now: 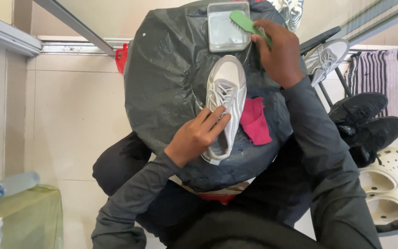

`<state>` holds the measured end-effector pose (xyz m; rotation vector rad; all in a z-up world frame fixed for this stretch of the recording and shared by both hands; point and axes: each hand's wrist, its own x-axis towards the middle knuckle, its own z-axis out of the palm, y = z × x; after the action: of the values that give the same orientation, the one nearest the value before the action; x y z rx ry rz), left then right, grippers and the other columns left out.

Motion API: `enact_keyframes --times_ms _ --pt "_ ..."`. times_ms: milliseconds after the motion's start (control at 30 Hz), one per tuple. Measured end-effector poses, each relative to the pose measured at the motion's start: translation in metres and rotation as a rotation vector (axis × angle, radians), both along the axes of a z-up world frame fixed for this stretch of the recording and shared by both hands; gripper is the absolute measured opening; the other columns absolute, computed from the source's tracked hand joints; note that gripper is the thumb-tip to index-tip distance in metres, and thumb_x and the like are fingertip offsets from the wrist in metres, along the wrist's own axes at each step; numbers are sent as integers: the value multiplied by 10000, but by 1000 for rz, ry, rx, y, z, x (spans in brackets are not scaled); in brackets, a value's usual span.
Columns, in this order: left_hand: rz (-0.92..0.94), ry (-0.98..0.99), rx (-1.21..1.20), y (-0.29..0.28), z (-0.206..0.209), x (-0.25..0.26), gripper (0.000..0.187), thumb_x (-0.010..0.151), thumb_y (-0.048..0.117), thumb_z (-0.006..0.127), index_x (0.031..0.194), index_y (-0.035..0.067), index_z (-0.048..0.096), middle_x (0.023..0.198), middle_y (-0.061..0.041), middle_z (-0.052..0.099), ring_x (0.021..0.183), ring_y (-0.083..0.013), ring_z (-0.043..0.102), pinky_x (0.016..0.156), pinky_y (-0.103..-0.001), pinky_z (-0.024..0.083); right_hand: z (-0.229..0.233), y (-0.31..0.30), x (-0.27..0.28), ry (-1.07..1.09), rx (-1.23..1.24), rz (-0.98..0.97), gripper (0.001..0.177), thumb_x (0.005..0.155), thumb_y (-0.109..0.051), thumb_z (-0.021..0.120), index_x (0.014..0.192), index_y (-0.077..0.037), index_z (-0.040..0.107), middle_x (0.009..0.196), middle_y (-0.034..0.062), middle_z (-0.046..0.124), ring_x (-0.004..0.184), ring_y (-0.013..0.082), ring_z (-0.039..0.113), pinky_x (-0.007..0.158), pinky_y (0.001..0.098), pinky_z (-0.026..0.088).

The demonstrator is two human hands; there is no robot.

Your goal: The person scrubs a white sneaker with a green brush, repeatedly dipping the brush into a container of liquid. They focus on the toe box, sides, and laces, holding the shoe steady with the left hand while scrubbing with the right.

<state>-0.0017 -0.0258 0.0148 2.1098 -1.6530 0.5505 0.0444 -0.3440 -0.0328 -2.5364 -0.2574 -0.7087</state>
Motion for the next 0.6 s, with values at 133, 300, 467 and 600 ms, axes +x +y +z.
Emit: enact_keyframes --times_ms 133,300,467,600 --pt "-15 -6 -3 6 -6 4 307 975 -140 629 1247 -6 672 1249 -184 655 921 -262 632 779 -342 618 27 0 -14 -5 128 42 233 1109 -32 741 1324 19 669 1235 256 716 1037 467 697 836 538 567" --pt "71 55 -56 9 -3 -6 346 958 -169 519 1225 -25 685 1198 -181 673 857 -259 620 742 -326 581 44 -3 -38 285 431 138 280 1071 -62 785 1330 -25 685 838 76 526 769 194 511 683 389 394" --pt "126 2 -119 8 -12 -7 375 952 -164 499 1217 6 704 1147 -187 679 798 -227 604 666 -292 576 71 16 -50 482 587 253 255 956 -28 785 1204 -1 732 838 115 641 760 175 562 641 316 438" --pt "136 -20 -164 10 -15 -4 371 976 -127 494 1216 39 723 1146 -197 677 777 -228 587 601 -282 563 77 28 -51 534 636 263 231 911 -1 809 1126 50 743 731 151 633 803 205 644 684 369 500"
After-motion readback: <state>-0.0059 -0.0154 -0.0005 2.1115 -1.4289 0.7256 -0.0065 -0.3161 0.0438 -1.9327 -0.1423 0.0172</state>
